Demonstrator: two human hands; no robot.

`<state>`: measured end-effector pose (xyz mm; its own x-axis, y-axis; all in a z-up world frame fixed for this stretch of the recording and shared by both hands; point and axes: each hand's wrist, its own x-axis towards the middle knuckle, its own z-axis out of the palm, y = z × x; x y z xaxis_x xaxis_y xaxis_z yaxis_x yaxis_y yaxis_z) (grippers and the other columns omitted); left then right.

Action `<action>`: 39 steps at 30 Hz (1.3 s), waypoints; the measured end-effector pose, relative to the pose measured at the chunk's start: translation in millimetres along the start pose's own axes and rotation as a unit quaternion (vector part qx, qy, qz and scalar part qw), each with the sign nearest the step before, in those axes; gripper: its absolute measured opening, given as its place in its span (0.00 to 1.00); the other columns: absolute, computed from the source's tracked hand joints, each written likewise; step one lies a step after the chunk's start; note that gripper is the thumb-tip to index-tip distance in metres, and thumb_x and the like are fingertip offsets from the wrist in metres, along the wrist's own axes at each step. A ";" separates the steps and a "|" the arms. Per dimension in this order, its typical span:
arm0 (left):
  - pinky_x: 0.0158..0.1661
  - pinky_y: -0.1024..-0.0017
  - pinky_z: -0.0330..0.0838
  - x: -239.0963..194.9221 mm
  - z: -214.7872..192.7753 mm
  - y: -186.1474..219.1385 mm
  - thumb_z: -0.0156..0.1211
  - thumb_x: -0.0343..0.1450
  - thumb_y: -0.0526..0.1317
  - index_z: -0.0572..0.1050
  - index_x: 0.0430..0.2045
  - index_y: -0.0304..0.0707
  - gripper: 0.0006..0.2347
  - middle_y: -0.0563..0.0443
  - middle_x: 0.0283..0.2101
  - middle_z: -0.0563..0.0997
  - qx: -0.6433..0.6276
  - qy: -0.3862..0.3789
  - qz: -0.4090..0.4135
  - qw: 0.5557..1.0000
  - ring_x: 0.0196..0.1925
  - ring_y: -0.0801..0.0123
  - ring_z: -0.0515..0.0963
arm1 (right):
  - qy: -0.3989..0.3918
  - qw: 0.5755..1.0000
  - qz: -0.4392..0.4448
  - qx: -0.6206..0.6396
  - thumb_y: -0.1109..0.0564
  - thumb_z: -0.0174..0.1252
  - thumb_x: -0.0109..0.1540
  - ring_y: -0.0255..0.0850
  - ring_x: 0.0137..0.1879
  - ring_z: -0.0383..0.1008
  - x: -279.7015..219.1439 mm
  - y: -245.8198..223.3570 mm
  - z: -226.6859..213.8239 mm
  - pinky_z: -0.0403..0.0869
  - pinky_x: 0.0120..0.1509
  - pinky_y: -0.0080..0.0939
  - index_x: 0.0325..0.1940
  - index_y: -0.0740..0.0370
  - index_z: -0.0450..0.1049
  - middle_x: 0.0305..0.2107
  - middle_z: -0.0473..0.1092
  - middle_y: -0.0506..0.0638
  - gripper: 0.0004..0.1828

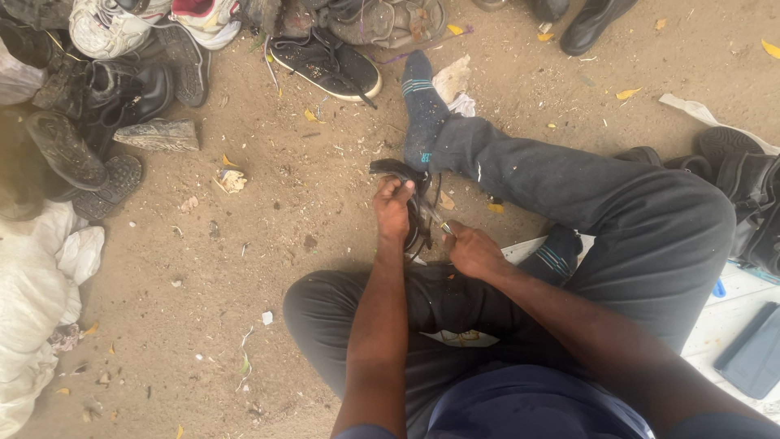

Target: The person sits on the ground and uses a knife to scrape and clean the soles and sides of several worn shoes. They handle multiple shoes one at a time, turning them over to access different areas, and occasionally toss the cleaned shoes aside.

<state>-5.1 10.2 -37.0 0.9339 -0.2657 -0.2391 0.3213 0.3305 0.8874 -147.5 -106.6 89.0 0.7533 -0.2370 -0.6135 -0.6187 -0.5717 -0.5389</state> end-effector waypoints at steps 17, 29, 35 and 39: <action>0.46 0.56 0.73 -15.2 -11.5 5.1 0.69 0.59 0.55 0.77 0.42 0.36 0.25 0.37 0.49 0.79 0.564 -0.008 0.253 0.786 0.48 0.55 0.80 | -0.061 0.998 -0.017 -0.019 0.44 0.44 0.70 0.59 0.51 0.77 -14.4 18.4 31.0 0.73 0.57 0.60 0.54 0.58 0.70 0.41 0.76 0.64 0.19; 0.47 0.46 0.75 -24.2 66.7 38.3 0.65 0.68 0.55 0.79 0.47 0.39 0.21 0.33 0.50 0.75 0.693 0.038 0.104 0.713 0.53 0.41 0.77 | -0.008 0.998 -0.062 -0.003 0.45 0.47 0.67 0.59 0.55 0.74 28.0 40.8 -0.1 0.69 0.59 0.59 0.56 0.56 0.72 0.48 0.74 0.61 0.20; 0.44 0.51 0.78 -10.5 40.4 70.6 0.68 0.63 0.57 0.82 0.40 0.38 0.22 0.34 0.48 0.76 0.656 -0.057 0.046 0.751 0.46 0.45 0.82 | -0.033 0.997 -0.018 0.071 0.46 0.45 0.71 0.59 0.43 0.80 -2.7 28.1 25.2 0.73 0.53 0.58 0.48 0.64 0.73 0.34 0.76 0.66 0.20; 0.42 0.52 0.78 -15.2 36.0 70.3 0.68 0.63 0.57 0.82 0.38 0.37 0.22 0.35 0.46 0.76 0.636 -0.042 0.039 0.769 0.44 0.46 0.83 | 0.000 0.998 -0.023 0.055 0.46 0.48 0.68 0.63 0.45 0.76 -45.8 36.5 58.7 0.71 0.51 0.61 0.50 0.63 0.72 0.34 0.74 0.66 0.18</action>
<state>-2.3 4.8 43.3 0.9117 -0.3654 -0.1877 -0.1985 -0.7919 0.5775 -217.7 -70.5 63.6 0.7816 -0.2115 -0.5868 -0.6037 -0.4931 -0.6265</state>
